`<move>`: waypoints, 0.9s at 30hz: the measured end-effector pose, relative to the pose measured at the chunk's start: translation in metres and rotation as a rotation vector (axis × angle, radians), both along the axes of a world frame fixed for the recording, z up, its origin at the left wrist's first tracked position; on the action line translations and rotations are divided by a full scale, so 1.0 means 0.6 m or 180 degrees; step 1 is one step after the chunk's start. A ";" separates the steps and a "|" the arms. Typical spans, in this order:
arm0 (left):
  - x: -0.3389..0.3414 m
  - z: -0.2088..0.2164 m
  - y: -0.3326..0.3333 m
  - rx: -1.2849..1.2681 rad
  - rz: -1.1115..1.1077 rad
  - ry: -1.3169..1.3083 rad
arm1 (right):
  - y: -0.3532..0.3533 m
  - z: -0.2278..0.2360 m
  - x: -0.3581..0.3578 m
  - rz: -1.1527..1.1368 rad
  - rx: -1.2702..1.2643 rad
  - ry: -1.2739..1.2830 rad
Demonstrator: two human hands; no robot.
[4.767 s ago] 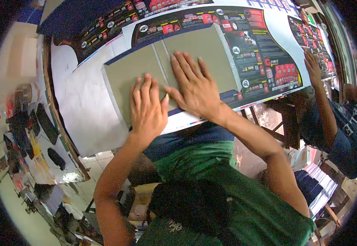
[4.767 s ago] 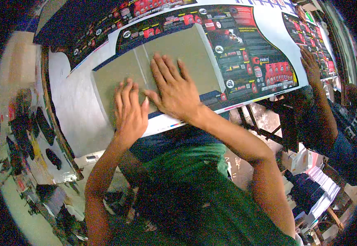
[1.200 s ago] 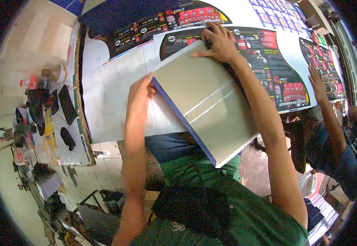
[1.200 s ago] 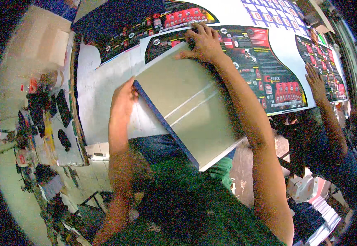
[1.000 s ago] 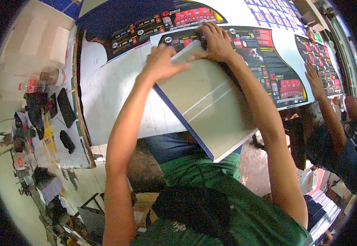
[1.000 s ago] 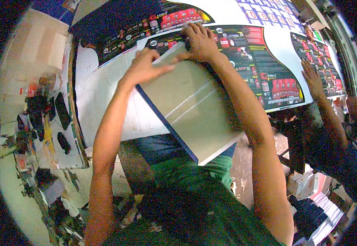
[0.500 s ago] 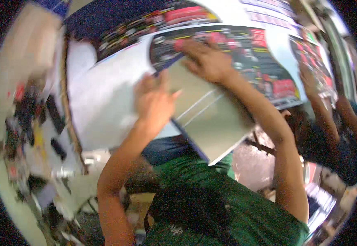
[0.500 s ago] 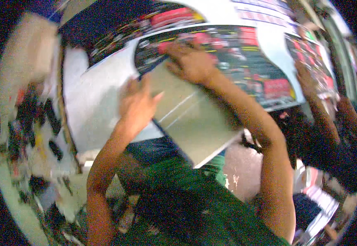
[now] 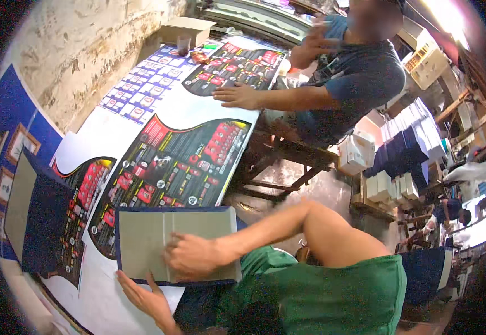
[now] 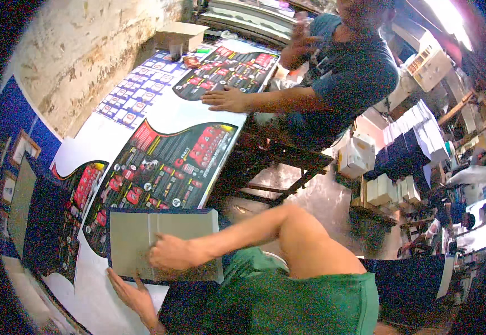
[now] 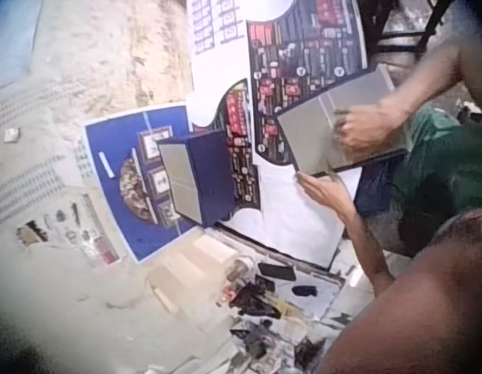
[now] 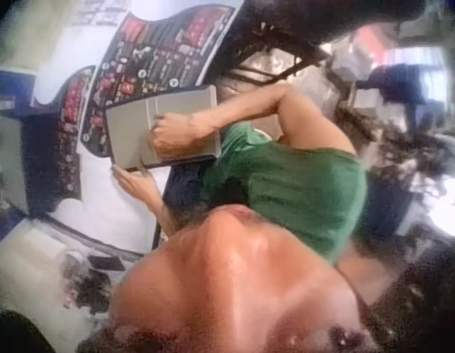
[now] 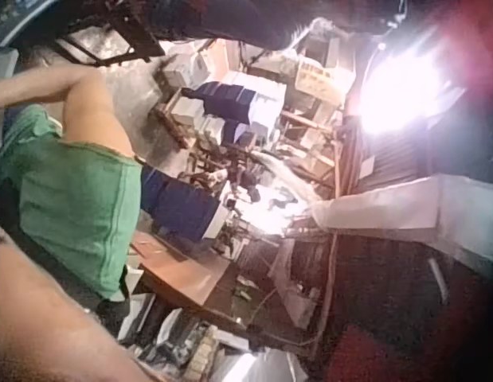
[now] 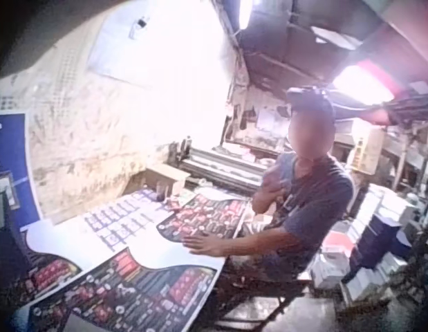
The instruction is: The person assembles folders by hand, placing covers over boards, pressing them firmly by hand to ensure they are attached, and then gathering the completed items into a large stack.
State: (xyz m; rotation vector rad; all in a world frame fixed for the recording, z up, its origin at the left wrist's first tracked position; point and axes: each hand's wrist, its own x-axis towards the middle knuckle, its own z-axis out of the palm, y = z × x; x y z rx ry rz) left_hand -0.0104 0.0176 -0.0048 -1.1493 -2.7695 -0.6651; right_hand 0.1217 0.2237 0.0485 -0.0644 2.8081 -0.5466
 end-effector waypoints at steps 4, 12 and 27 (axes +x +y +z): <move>0.019 0.059 0.015 -0.0610 0.0424 -0.0294 | 0.003 0.065 0.090 -0.1037 0.0367 -0.0353; 0.129 0.178 -0.012 -0.0258 -0.1437 -0.3818 | 0.101 -0.061 -0.065 -0.1522 0.0427 0.1034; -0.067 -0.008 0.046 -0.0241 0.1082 -0.0177 | 0.116 -0.086 -0.187 -0.1304 0.0426 0.1493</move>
